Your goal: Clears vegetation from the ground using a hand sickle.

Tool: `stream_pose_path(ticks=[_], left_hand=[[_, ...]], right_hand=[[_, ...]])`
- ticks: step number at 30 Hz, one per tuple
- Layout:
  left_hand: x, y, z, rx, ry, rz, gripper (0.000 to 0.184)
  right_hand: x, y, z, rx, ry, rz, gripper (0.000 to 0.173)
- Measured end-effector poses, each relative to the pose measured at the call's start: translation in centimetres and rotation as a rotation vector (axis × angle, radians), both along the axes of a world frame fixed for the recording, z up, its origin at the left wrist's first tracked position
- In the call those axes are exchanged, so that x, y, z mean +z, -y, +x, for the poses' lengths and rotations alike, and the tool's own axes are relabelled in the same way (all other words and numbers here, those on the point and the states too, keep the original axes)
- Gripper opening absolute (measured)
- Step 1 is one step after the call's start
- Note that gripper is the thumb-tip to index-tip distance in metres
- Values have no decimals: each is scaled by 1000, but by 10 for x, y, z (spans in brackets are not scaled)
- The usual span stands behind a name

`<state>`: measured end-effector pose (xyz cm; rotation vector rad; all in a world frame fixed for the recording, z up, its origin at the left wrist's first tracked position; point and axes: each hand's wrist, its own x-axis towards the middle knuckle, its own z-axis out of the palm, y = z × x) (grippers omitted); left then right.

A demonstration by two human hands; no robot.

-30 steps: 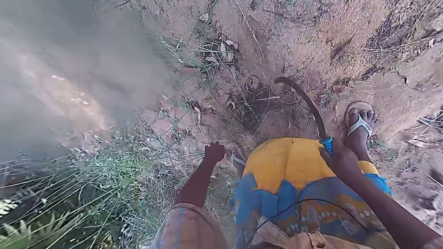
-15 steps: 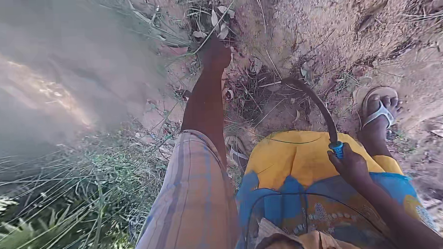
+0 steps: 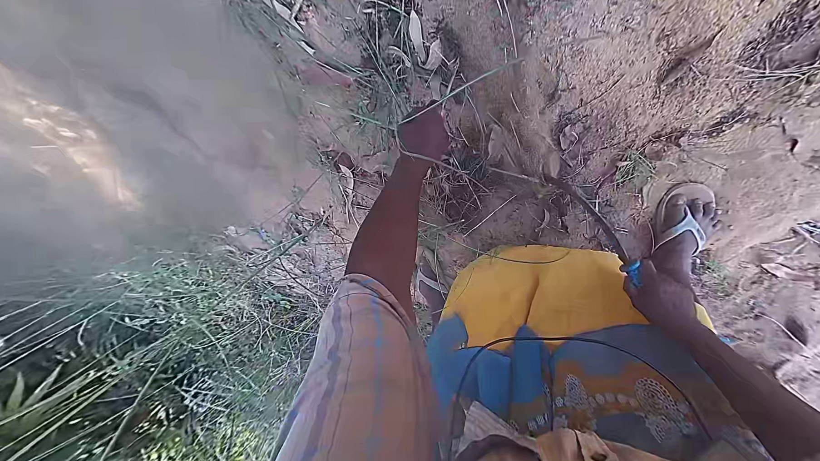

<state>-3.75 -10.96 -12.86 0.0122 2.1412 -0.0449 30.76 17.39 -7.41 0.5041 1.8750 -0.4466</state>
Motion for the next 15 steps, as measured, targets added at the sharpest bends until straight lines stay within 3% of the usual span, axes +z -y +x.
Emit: stream_pose_path(ticks=[2, 4, 7, 9, 11, 13, 15], left_hand=[[1, -3, 4, -28, 4, -6, 40], [-2, 3, 5, -64, -38, 52, 37], [0, 4, -2, -51, -26, 54, 37], [5, 1, -10, -64, 6, 32, 40], [4, 2, -17, -70, 23, 6, 42], [4, 4, -18, -61, 51, 17, 42], [4, 12, -4, -83, 53, 43, 40]], right_hand=[[39, -16, 50, -72, 80, 29, 42], [51, -9, 45, -141, -102, -8, 42], [21, 22, -59, -170, -393, -122, 42], [-7, 48, -152, -152, -396, -200, 40], [-32, 69, -211, -95, -306, -203, 45], [-54, 73, -199, -26, -236, -145, 48], [-54, 49, -141, 17, -178, -94, 46]])
